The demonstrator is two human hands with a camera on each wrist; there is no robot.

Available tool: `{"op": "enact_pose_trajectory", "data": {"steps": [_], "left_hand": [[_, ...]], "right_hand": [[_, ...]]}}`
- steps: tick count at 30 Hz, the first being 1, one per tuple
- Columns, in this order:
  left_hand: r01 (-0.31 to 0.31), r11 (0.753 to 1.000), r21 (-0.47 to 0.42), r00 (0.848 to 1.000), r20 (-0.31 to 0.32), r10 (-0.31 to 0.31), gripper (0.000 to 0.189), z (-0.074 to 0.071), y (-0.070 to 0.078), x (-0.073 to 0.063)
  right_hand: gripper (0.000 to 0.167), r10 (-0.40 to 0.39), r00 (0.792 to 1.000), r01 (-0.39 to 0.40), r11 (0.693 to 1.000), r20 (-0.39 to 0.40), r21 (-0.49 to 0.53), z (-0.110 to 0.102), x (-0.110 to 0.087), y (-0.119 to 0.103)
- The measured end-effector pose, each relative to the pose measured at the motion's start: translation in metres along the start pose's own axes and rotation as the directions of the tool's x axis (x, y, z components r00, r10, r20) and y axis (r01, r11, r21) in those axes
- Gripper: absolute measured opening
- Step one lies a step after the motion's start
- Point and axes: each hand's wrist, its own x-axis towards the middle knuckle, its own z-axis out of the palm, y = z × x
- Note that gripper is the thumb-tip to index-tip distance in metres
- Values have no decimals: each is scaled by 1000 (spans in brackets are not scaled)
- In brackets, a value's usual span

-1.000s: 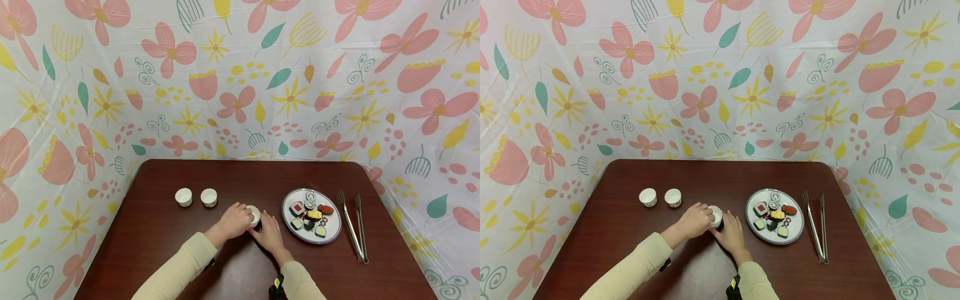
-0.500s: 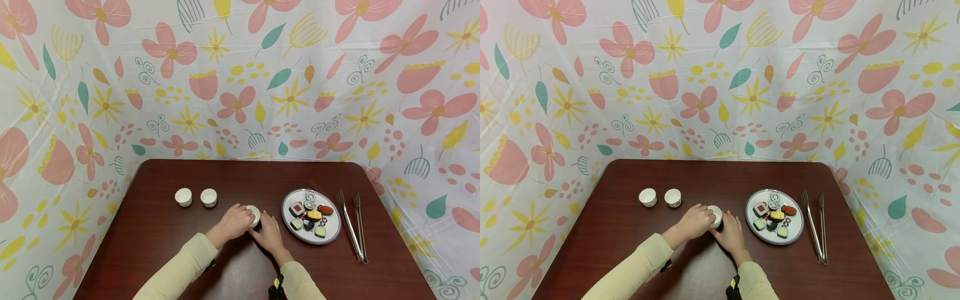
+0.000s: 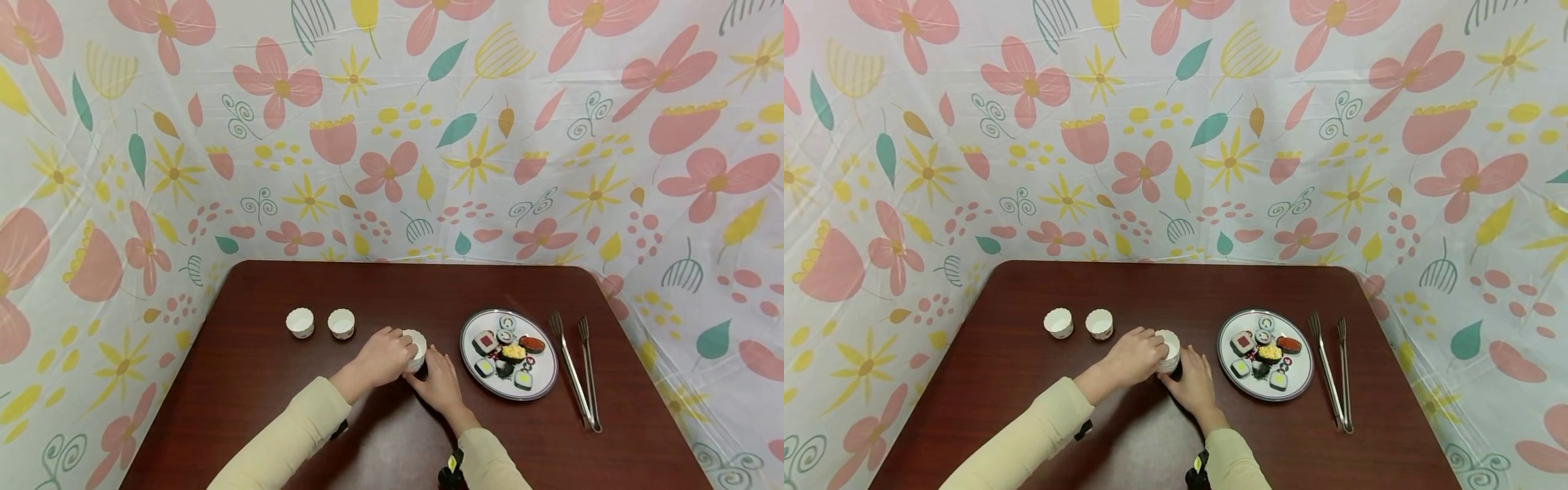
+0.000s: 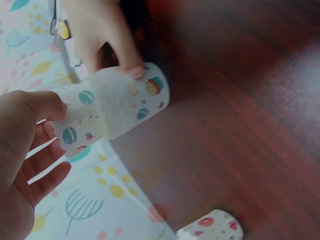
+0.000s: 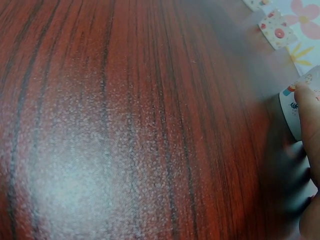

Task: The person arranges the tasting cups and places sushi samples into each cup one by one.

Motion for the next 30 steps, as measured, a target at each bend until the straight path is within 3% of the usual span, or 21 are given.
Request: {"op": "enact_pose_trajectory", "data": {"steps": [5, 16, 23, 30], "left_hand": [[7, 999, -34, 996, -85, -10, 15, -7, -8, 2], [57, 997, -59, 991, -115, -64, 6, -20, -29, 5], [99, 995, -29, 985, -137, -102, 7, -15, -43, 7], [142, 989, -33, 984, -101, -144, 6, -5, -47, 9]], "right_hand": [[59, -1, 1000, 2, 1000, -9, 19, 0, 0, 0], [62, 12, 1000, -12, 999, 3, 45, -1, 1, -1], [61, 2, 1000, -1, 998, -13, 56, -1, 0, -2], [61, 12, 1000, -13, 999, 10, 44, -1, 1, -1]]}}
